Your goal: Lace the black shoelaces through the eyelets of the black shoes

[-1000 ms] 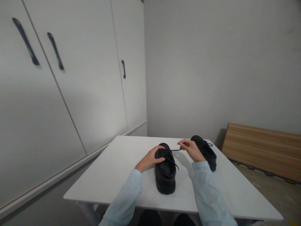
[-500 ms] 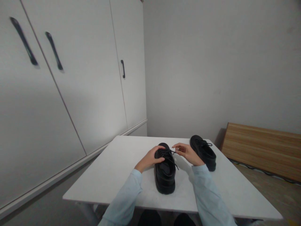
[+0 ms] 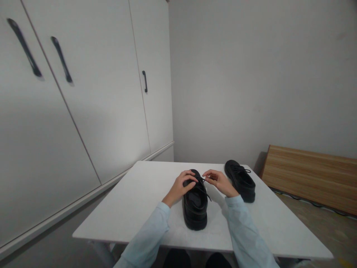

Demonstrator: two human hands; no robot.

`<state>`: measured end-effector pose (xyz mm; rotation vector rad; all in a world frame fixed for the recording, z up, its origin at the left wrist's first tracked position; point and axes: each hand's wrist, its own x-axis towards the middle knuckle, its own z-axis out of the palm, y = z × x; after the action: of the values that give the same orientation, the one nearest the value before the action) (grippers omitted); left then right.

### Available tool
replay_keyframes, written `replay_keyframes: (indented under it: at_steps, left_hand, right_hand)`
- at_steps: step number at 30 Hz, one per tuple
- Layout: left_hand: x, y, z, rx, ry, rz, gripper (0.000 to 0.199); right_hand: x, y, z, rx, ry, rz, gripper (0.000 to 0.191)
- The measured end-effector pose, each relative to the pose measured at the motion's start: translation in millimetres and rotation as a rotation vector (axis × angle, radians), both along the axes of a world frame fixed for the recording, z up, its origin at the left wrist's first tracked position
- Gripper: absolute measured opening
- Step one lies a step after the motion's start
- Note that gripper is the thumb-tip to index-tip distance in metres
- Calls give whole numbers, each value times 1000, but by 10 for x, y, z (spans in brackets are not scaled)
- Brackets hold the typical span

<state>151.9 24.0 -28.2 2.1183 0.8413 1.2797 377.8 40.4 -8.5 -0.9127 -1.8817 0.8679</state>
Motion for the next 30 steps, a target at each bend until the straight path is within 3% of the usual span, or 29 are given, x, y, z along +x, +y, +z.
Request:
replay_keyframes:
  at_steps: [8, 18, 25, 30]
  left_hand:
    - [84, 8, -21, 50, 13, 75, 21]
    - [121, 98, -124, 122, 15, 108, 13]
    - [108, 102, -114, 117, 37, 101, 10]
    - [108, 94, -111, 68, 61, 107, 12]
  right_hand:
    - [-40, -23, -19, -17, -12, 72, 23]
    - [-39, 1, -55, -24, 20, 5, 29]
    - [-24, 4, -59, 43, 9, 17, 25]
    - [-23, 23, -78, 9, 15, 29, 25]
